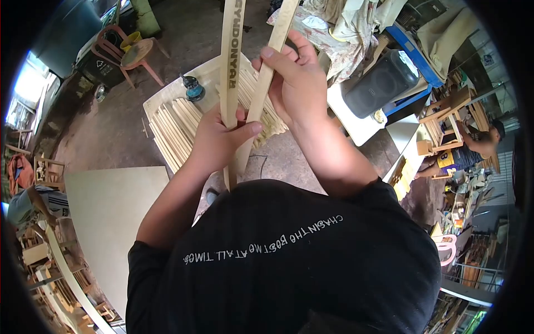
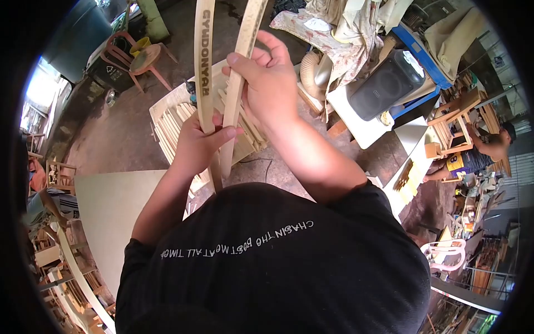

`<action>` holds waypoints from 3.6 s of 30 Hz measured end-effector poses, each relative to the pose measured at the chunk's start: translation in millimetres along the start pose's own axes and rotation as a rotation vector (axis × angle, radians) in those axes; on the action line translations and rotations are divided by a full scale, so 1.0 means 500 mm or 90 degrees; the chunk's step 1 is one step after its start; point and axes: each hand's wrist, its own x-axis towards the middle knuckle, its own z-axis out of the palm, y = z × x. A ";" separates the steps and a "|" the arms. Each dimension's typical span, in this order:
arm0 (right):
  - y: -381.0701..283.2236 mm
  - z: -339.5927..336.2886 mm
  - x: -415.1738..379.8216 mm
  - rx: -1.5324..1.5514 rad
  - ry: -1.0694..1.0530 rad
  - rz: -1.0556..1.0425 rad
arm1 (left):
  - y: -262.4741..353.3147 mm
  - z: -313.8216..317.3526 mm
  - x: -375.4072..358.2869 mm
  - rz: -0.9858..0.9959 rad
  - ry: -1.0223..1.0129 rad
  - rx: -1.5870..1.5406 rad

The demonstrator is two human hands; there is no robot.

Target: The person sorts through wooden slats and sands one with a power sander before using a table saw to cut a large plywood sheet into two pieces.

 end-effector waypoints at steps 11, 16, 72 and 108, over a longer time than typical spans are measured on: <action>0.014 -0.079 -0.007 -0.152 -0.291 0.208 | 0.029 -0.046 0.039 -0.034 -0.077 -0.122; 0.053 -0.076 -0.058 -0.191 -0.237 0.201 | 0.005 -0.051 0.046 -0.011 -0.053 -0.156; 0.488 -0.870 0.174 -0.947 -0.007 0.535 | -0.830 -0.225 0.415 -0.373 0.348 0.220; 0.777 -1.005 0.453 -1.131 -0.101 0.491 | -0.992 -0.046 0.741 -0.613 0.465 0.324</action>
